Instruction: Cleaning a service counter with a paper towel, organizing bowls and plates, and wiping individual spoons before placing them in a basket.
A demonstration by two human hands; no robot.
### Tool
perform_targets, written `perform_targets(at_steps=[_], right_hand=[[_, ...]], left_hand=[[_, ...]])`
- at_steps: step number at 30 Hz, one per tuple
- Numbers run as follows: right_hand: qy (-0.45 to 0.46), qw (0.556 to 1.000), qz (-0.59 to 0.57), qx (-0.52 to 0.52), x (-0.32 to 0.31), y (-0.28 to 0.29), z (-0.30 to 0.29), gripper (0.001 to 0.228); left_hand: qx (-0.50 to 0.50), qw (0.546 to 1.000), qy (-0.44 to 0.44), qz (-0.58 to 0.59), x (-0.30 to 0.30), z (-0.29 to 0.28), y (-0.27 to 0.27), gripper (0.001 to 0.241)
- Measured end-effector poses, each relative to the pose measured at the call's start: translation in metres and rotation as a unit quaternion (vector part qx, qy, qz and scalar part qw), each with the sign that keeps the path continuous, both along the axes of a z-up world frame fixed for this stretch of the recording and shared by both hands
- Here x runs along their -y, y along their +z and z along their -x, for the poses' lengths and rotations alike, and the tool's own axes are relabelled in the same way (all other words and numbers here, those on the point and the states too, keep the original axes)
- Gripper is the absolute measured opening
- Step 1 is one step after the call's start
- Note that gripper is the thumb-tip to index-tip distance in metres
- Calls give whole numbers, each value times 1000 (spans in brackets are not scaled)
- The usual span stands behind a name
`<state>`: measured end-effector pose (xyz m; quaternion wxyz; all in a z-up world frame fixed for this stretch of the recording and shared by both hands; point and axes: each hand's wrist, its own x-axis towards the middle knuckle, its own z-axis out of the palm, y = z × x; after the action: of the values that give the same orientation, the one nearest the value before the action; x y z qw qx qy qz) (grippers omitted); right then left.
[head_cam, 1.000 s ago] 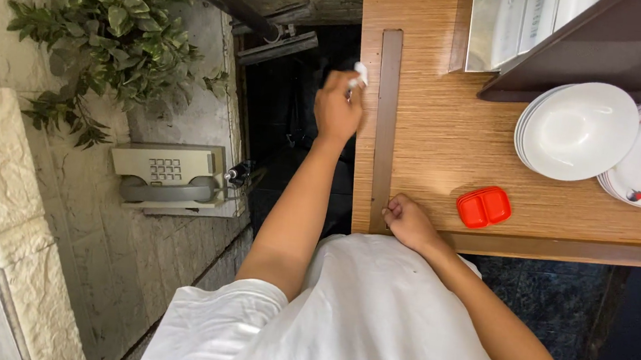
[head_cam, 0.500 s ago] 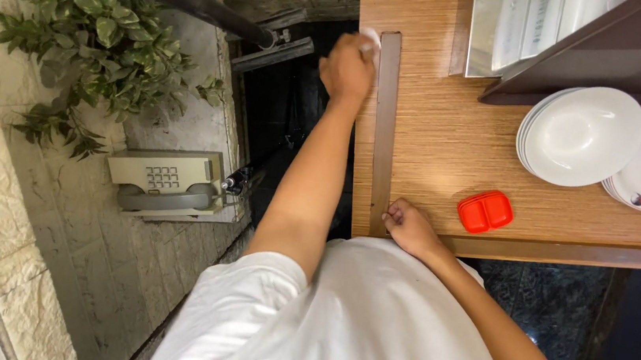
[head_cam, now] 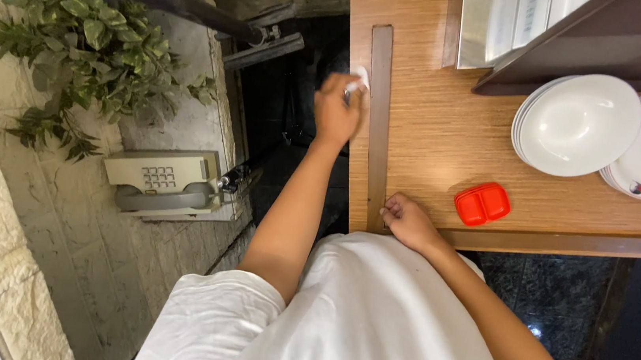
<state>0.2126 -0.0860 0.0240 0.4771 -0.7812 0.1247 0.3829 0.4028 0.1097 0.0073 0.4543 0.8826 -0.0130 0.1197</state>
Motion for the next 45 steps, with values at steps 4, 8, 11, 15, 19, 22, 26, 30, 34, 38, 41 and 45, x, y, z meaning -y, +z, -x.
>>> perform_targets(at_steps=[4,8,11,15,19,22,26,30,34,38,41,45], right_hand=[[2,1000,4,0,0,-3,3,20],[7,999,-2,38,2,-17,10,20],[8,998,4,66,1,-21,12,20],[10,995,33,96,0,-20,18,20],[4,992,23,126,0,-19,26,19],[-9,988,-2,155,0,-17,32,19],[-36,962,3,271,4,-3,55,19],[-19,898,61,436,7,16,84,20],[-17,892,55,448,15,21,88,21],[-32,895,65,440,13,19,89,22],[-43,892,82,443,14,14,87,22],[-66,905,99,409,13,7,83,18]], left_hand=[[-112,991,-19,-68,9,42,8,13],[-156,982,-35,-102,9,79,12,15],[-175,978,-48,-107,8,112,10,15],[-187,972,-69,-121,8,157,12,13],[-191,963,-96,-167,2,194,27,13],[-270,927,-172,-195,-7,208,36,15],[-137,988,-63,-29,6,200,33,13],[-47,966,-170,-191,43,167,51,18],[-20,911,-200,-360,67,148,34,18],[-91,848,-222,-473,80,134,48,15],[-114,818,-242,-510,95,120,49,15],[-102,789,-257,-548,105,98,30,16]])
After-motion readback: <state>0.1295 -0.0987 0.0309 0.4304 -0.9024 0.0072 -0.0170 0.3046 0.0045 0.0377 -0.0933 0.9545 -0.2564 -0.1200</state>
